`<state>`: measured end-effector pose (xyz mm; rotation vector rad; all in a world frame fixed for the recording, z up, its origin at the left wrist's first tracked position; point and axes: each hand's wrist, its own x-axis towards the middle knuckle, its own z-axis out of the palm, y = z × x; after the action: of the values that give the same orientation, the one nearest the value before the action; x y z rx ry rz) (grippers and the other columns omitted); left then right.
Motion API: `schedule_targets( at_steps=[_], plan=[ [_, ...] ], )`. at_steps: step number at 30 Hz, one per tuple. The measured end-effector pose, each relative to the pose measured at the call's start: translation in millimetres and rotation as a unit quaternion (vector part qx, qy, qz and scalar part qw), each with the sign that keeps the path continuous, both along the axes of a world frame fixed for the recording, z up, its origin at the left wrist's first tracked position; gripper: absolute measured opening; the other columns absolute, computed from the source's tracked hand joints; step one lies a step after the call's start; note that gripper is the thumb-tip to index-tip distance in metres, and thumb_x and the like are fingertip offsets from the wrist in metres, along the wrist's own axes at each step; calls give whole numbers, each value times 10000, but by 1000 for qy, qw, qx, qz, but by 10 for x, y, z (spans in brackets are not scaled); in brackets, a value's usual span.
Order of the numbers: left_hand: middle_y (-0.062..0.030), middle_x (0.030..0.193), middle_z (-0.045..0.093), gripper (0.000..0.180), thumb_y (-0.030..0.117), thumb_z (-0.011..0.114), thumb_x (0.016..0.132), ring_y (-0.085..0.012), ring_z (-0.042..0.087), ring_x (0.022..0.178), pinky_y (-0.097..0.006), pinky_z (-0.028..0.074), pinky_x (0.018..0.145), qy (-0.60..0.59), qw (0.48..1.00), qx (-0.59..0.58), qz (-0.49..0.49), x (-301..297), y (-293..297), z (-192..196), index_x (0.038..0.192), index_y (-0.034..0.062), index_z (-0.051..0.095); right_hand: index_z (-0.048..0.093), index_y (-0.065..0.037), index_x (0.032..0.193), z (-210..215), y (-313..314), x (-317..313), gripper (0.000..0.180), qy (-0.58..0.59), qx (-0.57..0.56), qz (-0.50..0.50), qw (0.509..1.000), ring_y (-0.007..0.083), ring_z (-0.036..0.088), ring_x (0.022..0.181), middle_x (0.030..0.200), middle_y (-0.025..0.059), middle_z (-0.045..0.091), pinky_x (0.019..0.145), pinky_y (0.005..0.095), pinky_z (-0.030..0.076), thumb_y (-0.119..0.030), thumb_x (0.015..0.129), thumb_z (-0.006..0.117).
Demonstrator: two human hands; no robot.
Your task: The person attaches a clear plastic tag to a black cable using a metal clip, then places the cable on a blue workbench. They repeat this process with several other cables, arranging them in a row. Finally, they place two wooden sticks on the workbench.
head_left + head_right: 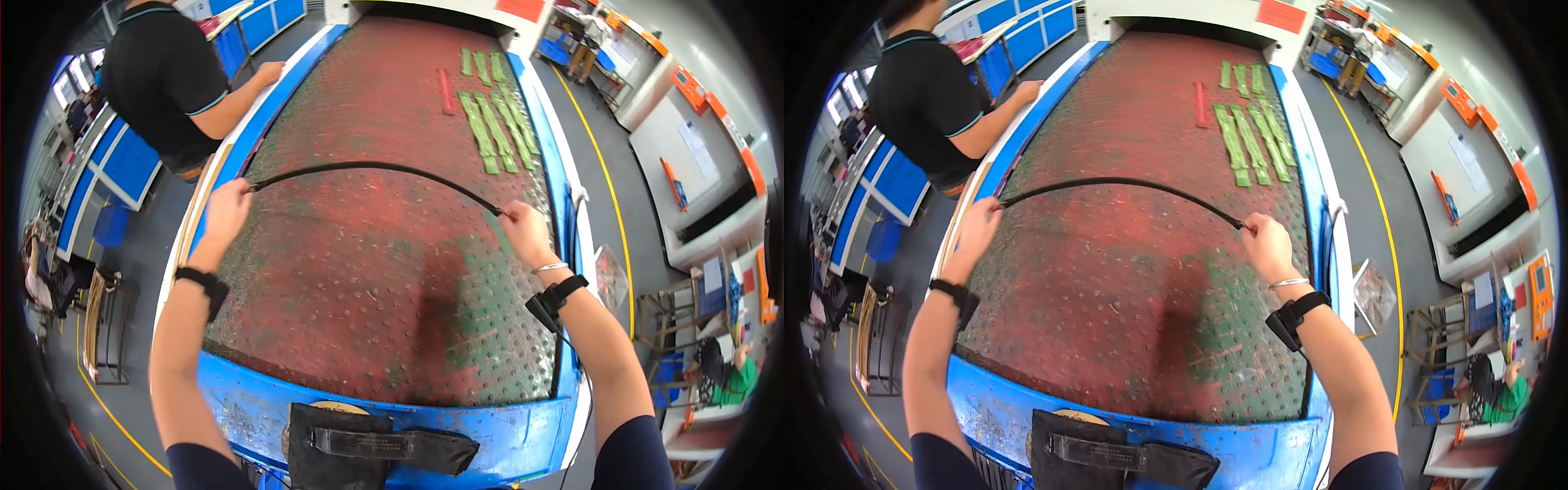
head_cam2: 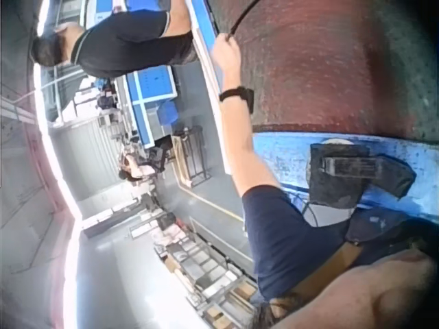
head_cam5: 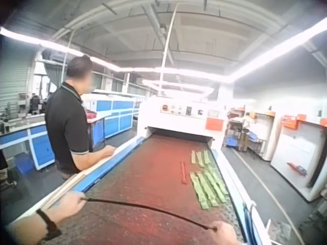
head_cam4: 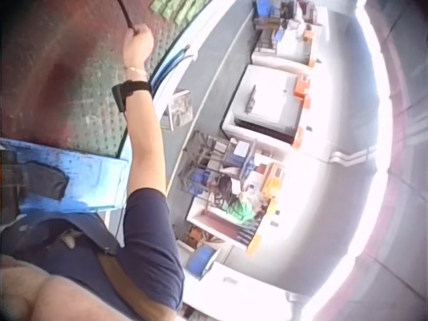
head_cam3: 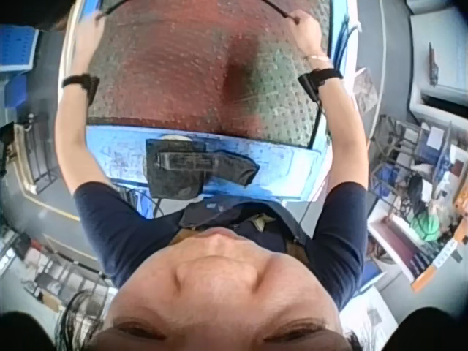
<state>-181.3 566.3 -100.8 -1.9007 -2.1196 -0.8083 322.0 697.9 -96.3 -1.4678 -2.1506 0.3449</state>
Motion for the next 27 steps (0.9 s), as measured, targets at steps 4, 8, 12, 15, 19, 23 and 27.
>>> schedule_targets(
  at_steps=[4, 8, 12, 15, 19, 23, 27],
  plan=[
    [-177, 825, 604, 130, 67, 575, 794, -333, 600, 814, -367, 466, 752, -9, 1000, 6, -6, 215, -562, 639, 888, -21, 592, 621, -4, 819, 642, -474, 318, 129, 48, -134, 8, 990, 116, 546, 600, 650, 64, 590, 563, 280, 432, -126, 775, 627],
    [-135, 858, 567, 86, 22, 546, 824, -250, 568, 819, -308, 439, 771, -1, 1000, 13, 1, 377, -1352, 1311, 894, -27, 558, 633, 5, 849, 1120, -1066, 826, 135, 156, -270, 85, 946, 127, 569, 629, 711, 39, 630, 589, 275, 432, -125, 815, 620],
    [-96, 907, 531, 108, 18, 505, 874, -194, 523, 872, -281, 397, 824, 15, 999, 35, 16, 445, -2386, 1952, 959, -43, 534, 628, 25, 842, 1619, -1698, 1185, 144, 308, -486, 148, 805, 130, 609, 701, 771, 60, 642, 666, 252, 479, -117, 828, 606],
    [-89, 939, 503, 111, 31, 496, 893, -187, 488, 907, -261, 365, 846, 50, 997, 32, 41, 690, -2932, 2356, 971, -46, 516, 619, 29, 864, 1767, -2076, 1604, 167, 355, -553, 143, 740, 165, 643, 714, 795, 96, 651, 699, 274, 524, -131, 816, 605],
    [-79, 961, 519, 138, 60, 500, 908, -188, 490, 922, -265, 371, 859, 107, 990, 46, 77, 1255, -3441, 2652, 1010, -30, 522, 609, 17, 861, 1850, -2493, 2328, 195, 393, -585, 165, 690, 187, 651, 681, 791, 113, 652, 665, 310, 543, -173, 823, 582],
    [-78, 964, 528, 151, 68, 504, 910, -182, 487, 911, -268, 373, 856, 103, 992, 5, 75, 2193, -3748, 2908, 1027, -25, 524, 595, -10, 831, 1908, -2919, 3181, 191, 417, -597, 173, 663, 201, 637, 646, 766, 105, 641, 642, 337, 544, -193, 830, 542],
    [-72, 928, 517, 138, 45, 485, 902, -171, 477, 882, -260, 366, 842, 71, 996, -30, 41, 3323, -3801, 2898, 1014, -29, 517, 584, -24, 823, 1937, -3329, 4159, 179, 461, -589, 145, 648, 202, 626, 629, 753, 105, 633, 637, 351, 541, -192, 825, 523]
  ],
)
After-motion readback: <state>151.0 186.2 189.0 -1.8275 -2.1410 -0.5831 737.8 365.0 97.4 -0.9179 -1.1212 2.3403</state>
